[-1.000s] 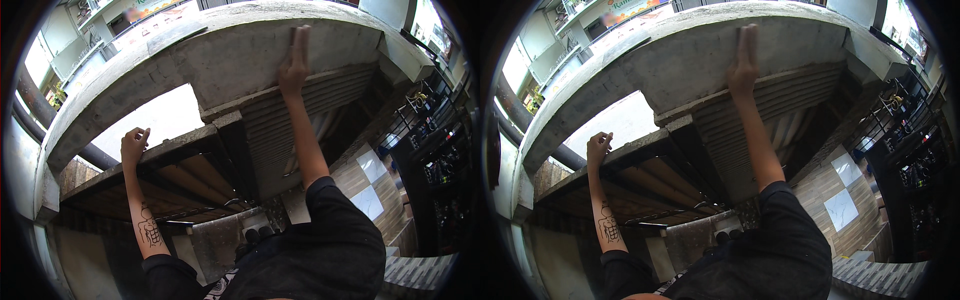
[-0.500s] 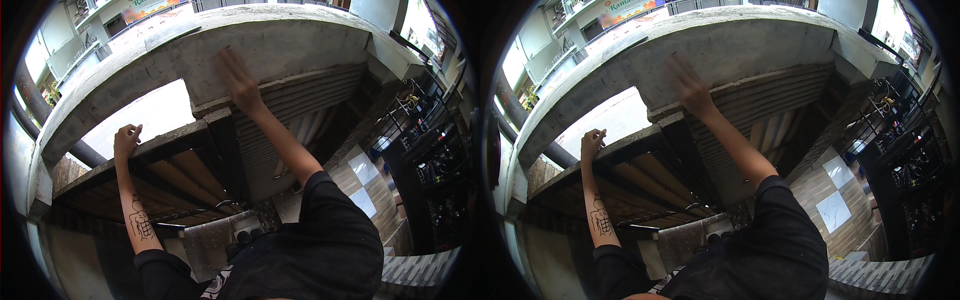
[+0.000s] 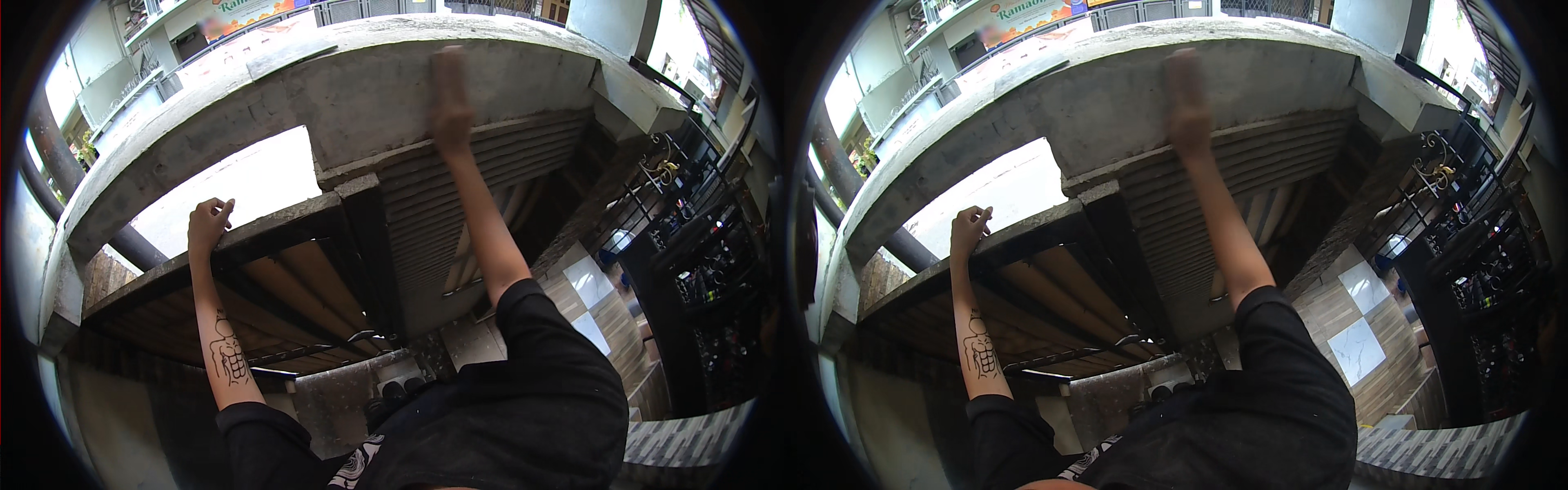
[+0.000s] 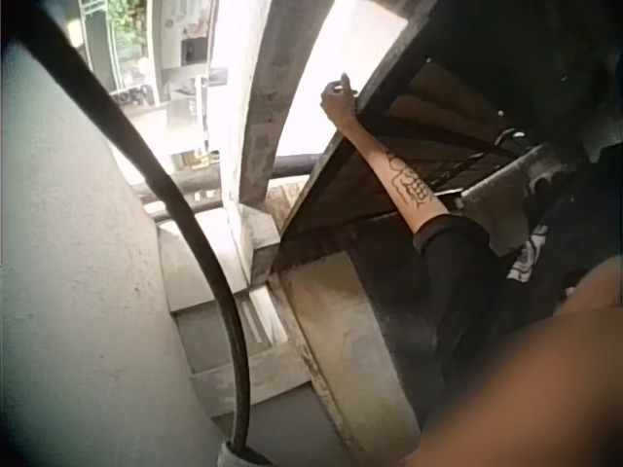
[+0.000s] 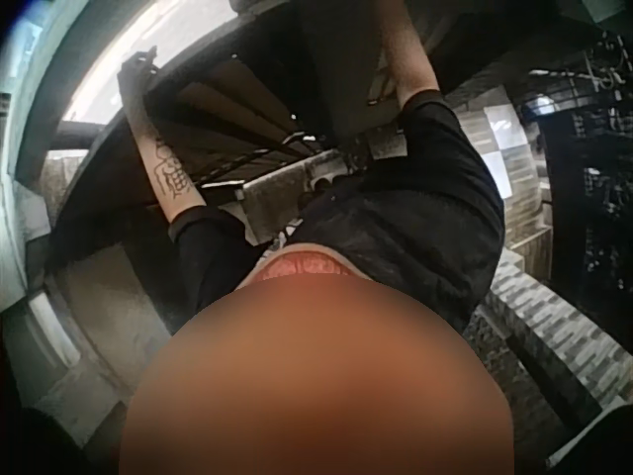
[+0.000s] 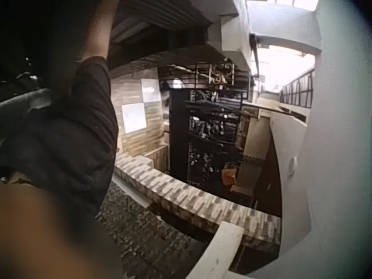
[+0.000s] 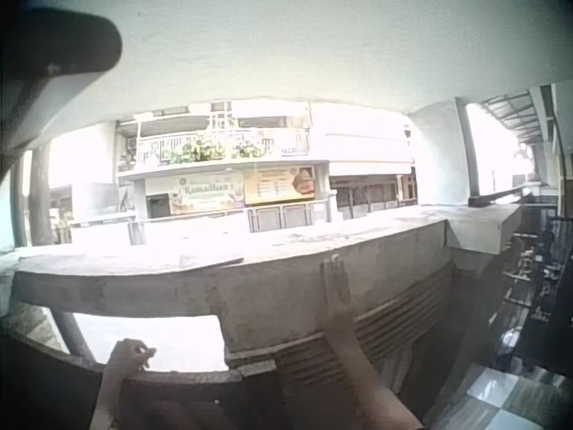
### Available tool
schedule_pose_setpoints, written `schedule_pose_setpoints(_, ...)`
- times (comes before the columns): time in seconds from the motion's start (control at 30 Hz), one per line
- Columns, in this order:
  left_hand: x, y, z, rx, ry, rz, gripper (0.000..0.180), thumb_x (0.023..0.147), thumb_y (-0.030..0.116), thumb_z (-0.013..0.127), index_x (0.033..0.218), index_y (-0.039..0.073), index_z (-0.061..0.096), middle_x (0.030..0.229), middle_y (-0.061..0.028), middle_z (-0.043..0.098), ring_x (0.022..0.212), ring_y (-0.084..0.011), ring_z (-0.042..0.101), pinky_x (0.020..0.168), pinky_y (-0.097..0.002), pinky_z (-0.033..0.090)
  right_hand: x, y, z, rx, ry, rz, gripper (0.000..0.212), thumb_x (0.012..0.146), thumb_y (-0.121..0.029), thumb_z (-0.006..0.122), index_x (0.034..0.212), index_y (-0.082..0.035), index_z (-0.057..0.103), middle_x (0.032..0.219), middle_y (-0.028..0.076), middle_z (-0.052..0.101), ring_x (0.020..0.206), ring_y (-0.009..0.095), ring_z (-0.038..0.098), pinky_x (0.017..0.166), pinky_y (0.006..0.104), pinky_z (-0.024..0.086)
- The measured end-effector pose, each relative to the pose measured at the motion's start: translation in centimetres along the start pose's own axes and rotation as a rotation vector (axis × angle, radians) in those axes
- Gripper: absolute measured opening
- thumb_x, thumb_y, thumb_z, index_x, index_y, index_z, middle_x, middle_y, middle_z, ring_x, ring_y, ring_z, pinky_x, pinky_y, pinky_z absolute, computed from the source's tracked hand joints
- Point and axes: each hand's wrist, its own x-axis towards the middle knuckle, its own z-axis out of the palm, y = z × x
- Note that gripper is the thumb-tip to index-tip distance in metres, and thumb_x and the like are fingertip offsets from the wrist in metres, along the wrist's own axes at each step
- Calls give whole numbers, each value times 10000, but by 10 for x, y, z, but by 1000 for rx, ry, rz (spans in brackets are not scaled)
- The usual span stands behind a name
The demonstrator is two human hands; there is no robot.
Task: The person is sanding and scraping a concrete ledge above a gate using sandpaper and a metal scraper.
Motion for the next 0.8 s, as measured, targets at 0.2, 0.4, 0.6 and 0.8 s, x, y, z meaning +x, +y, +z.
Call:
schedule_pose_setpoints(0.2,4,-4,4,46,-38,-18,393,823,421,619,805,31,671,587,-69,652,533,-141,619,583,-302,478,-15,-52,27,94,74,29,635,737,110,424,1359,-18,415,1397,179,408,1313,367,350,1060,420,359)
schedule_pose_setpoints(0.4,6,2,4,27,-76,14,396,823,420,619,785,30,678,581,-65,648,529,-126,603,569,-281,467,-4,13,-13,42,51,226,664,710,118,444,1359,-16,413,1437,173,350,1320,377,330,1070,393,350)
schedule_pose_setpoints(0.6,1,-8,3,-7,-94,5,412,821,432,615,790,26,679,585,-65,648,532,-120,600,555,-273,456,-2,-85,41,146,135,162,683,724,128,362,1393,-8,354,1454,179,318,1346,328,301,1080,364,324)
schedule_pose_setpoints(0.8,2,6,5,45,-88,12,414,816,445,616,795,36,680,590,-59,650,541,-121,603,579,-285,462,8,-14,-5,45,201,204,610,764,123,365,1362,12,396,1447,198,320,1354,324,289,1102,407,291)
